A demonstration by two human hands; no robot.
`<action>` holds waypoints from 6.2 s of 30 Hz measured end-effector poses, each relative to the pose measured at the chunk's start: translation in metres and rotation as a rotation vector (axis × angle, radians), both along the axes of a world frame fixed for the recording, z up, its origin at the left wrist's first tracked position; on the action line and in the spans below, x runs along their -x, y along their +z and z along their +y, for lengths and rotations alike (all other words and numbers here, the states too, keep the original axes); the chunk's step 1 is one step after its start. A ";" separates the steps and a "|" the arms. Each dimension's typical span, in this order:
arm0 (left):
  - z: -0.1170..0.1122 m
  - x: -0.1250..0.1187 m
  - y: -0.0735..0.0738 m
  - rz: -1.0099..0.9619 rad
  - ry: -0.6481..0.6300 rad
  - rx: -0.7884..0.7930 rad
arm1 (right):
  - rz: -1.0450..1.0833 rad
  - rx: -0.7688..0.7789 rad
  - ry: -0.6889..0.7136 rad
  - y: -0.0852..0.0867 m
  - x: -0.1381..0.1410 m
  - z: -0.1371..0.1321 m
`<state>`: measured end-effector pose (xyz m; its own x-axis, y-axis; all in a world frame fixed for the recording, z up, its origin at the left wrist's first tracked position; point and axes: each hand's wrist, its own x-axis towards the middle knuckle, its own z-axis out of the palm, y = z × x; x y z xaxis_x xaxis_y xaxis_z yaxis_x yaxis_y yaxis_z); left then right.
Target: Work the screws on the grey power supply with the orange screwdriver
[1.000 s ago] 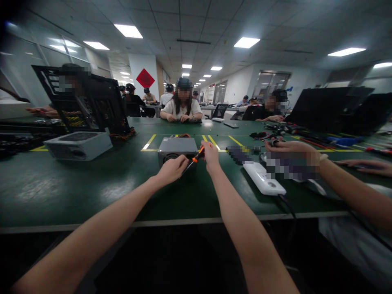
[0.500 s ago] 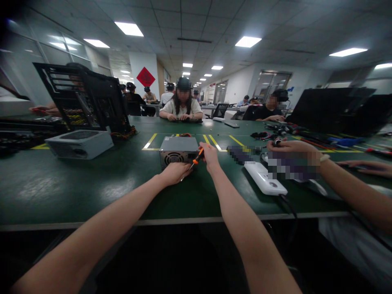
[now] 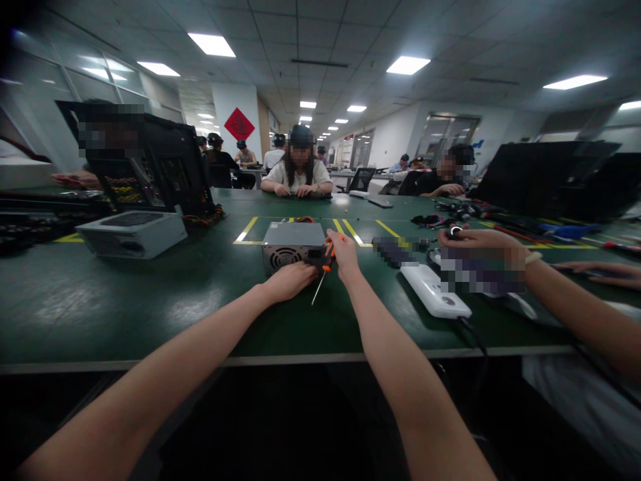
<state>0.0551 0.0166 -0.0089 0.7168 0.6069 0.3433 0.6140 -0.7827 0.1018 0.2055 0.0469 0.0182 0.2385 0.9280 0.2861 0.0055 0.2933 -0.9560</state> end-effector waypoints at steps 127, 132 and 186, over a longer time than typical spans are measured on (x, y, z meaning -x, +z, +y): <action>-0.023 0.038 0.008 -1.320 0.108 1.240 | -0.783 -0.896 -0.081 -0.029 0.024 -0.153; -0.018 0.040 0.006 -1.323 0.197 1.073 | -0.732 -0.588 -0.046 -0.027 0.031 -0.158; -0.007 0.005 0.013 -1.213 0.318 1.188 | 0.450 0.303 0.295 -0.030 0.028 -0.123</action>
